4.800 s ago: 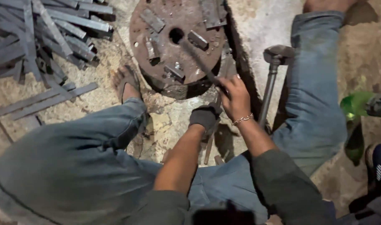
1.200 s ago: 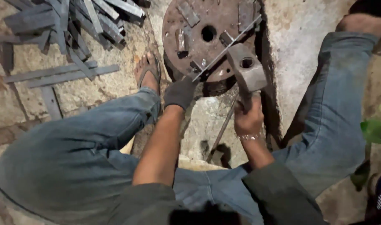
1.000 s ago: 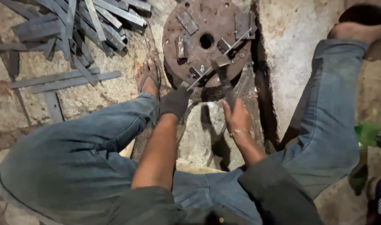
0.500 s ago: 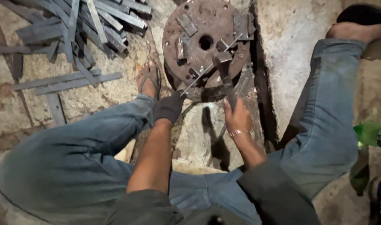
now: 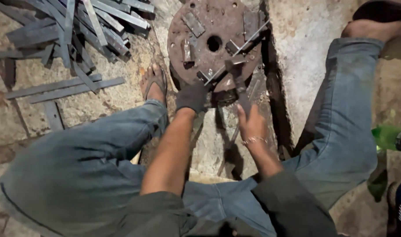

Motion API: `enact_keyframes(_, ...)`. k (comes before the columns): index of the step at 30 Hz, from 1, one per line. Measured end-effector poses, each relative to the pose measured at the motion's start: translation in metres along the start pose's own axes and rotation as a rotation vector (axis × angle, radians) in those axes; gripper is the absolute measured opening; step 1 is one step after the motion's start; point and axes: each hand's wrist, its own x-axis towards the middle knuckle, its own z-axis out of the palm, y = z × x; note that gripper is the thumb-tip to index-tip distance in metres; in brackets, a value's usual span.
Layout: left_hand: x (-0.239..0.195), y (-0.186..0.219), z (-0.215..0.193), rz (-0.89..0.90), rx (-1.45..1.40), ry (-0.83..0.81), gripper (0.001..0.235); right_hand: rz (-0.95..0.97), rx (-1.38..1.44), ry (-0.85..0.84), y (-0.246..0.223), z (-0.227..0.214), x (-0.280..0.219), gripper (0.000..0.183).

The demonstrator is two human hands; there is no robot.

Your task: The recorder uses a hammer and a manual bending jig on a stone floor to shape metal strips.

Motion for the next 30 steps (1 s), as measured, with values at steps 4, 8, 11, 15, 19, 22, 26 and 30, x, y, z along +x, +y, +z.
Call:
enact_keyframes(4,-0.003,0.009,0.004,0.117,-0.057,0.104,0.049,-0.043,0.221,0.134,0.008,-0.011,-0.009,0.045)
enact_keyframes(8,-0.017,0.006,-0.007,0.070,-0.135,0.130,0.046,-0.080,0.333,0.160,-0.002,-0.023,-0.010,0.041)
enact_keyframes(11,-0.034,-0.002,-0.005,0.103,-0.097,0.198,0.036,-0.195,0.385,0.193,-0.009,-0.026,-0.014,0.037)
enact_keyframes(15,-0.021,-0.010,0.011,0.152,-0.033,0.209,0.033,-0.344,0.417,0.254,0.003,-0.009,-0.016,0.036)
enact_keyframes(19,-0.012,-0.002,0.011,0.182,-0.043,0.194,0.030,-0.179,0.153,0.138,0.011,0.016,-0.003,0.043)
enact_keyframes(22,0.004,-0.006,0.029,0.152,0.004,0.171,0.029,-0.047,0.010,0.022,0.000,0.002,-0.004,0.045)
enact_keyframes(26,-0.009,0.015,-0.001,0.177,0.013,0.143,0.027,-0.064,0.128,0.051,0.007,-0.009,-0.020,0.044)
enact_keyframes(30,-0.006,0.014,0.007,0.184,-0.048,0.181,0.030,-0.145,0.249,0.149,0.005,-0.006,-0.013,0.046)
